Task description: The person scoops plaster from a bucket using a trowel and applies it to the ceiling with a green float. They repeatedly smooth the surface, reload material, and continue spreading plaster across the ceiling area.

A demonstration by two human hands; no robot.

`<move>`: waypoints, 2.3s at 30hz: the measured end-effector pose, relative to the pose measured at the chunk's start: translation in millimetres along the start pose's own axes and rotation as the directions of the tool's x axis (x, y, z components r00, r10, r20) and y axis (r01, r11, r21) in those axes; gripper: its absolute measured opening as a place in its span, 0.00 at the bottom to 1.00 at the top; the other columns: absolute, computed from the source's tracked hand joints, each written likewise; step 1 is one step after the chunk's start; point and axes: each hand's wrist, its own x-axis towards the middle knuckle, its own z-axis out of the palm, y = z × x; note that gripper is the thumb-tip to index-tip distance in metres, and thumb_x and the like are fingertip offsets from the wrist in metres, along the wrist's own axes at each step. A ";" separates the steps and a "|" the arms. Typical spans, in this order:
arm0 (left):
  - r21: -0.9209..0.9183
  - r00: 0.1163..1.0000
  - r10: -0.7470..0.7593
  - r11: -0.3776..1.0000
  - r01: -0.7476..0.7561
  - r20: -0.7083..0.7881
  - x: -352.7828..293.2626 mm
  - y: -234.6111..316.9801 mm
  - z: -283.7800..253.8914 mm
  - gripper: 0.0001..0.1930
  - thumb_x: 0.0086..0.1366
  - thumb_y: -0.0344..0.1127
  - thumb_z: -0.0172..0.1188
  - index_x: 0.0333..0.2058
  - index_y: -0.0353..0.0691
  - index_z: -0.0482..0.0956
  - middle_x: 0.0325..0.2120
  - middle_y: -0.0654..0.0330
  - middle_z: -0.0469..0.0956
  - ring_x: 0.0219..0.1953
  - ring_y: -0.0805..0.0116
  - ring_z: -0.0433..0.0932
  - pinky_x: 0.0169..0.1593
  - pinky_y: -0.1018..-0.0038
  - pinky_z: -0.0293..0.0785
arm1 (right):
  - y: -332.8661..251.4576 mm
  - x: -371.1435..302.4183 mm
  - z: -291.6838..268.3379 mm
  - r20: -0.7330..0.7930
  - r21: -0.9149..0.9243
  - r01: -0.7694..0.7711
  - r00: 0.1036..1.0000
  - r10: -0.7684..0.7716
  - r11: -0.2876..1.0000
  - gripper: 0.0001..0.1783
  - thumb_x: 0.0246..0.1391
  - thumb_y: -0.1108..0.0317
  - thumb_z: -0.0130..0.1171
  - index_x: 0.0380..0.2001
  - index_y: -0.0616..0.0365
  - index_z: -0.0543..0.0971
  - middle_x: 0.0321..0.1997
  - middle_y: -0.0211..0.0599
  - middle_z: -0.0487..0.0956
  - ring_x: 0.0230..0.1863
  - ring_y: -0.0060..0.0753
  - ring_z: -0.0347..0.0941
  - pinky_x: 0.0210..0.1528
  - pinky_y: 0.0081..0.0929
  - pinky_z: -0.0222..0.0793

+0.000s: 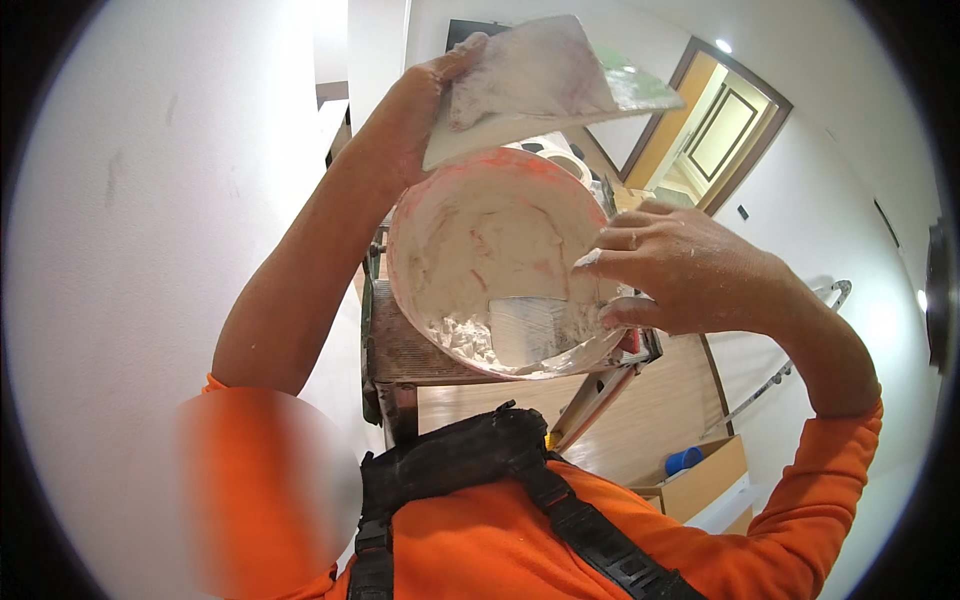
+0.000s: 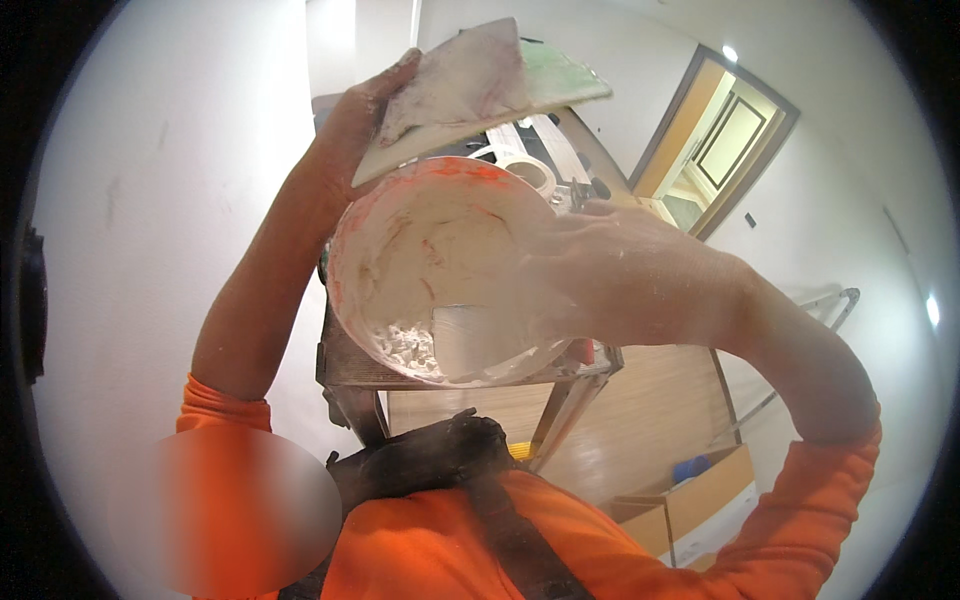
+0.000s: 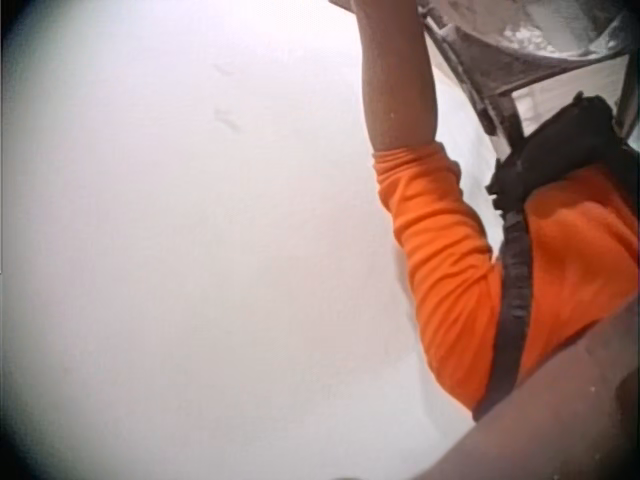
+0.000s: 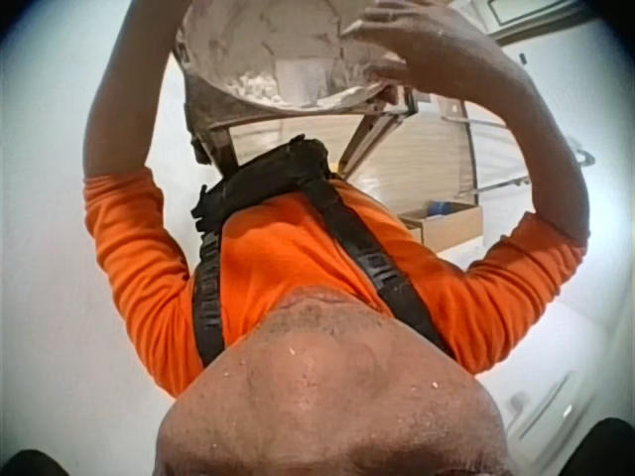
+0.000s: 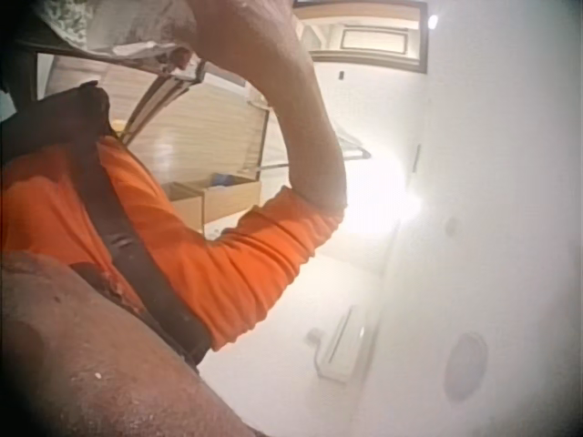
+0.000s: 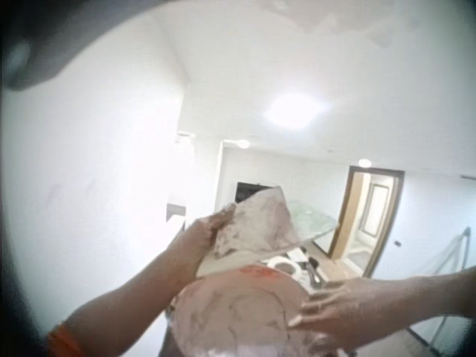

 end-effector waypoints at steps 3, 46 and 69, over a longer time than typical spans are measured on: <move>0.041 0.996 -0.002 0.999 0.006 -0.093 -1.6 -2.2 0.0 0.21 0.70 0.46 0.54 0.50 0.33 0.73 0.38 0.52 0.79 0.37 0.66 0.82 0.41 0.70 0.84 | -1.7 -3.3 1.6 0.079 0.104 -0.049 0.996 0.041 0.993 0.26 0.50 0.59 0.70 0.53 0.50 0.78 0.50 0.35 0.81 0.59 0.36 0.72 0.66 0.41 0.62; 0.550 0.993 0.024 0.831 -0.083 0.115 64.5 -21.4 8.8 0.17 0.64 0.44 0.64 0.46 0.40 0.81 0.38 0.62 0.81 0.44 0.67 0.77 0.47 0.65 0.76 | -47.0 49.0 -81.4 0.056 -0.673 0.139 0.989 -0.137 0.726 0.04 0.48 0.74 0.59 0.28 0.59 0.82 0.32 0.37 0.80 0.40 0.36 0.78 0.42 0.27 0.74; 0.073 0.968 0.243 0.968 -0.239 -0.054 39.3 41.1 -15.5 0.24 0.75 0.43 0.44 0.56 0.25 0.64 0.46 0.43 0.74 0.44 0.54 0.80 0.47 0.67 0.85 | -34.9 15.4 -41.1 0.151 0.005 -0.036 0.988 0.035 0.999 0.19 0.59 0.53 0.60 0.44 0.55 0.83 0.25 0.42 0.81 0.27 0.36 0.81 0.26 0.34 0.75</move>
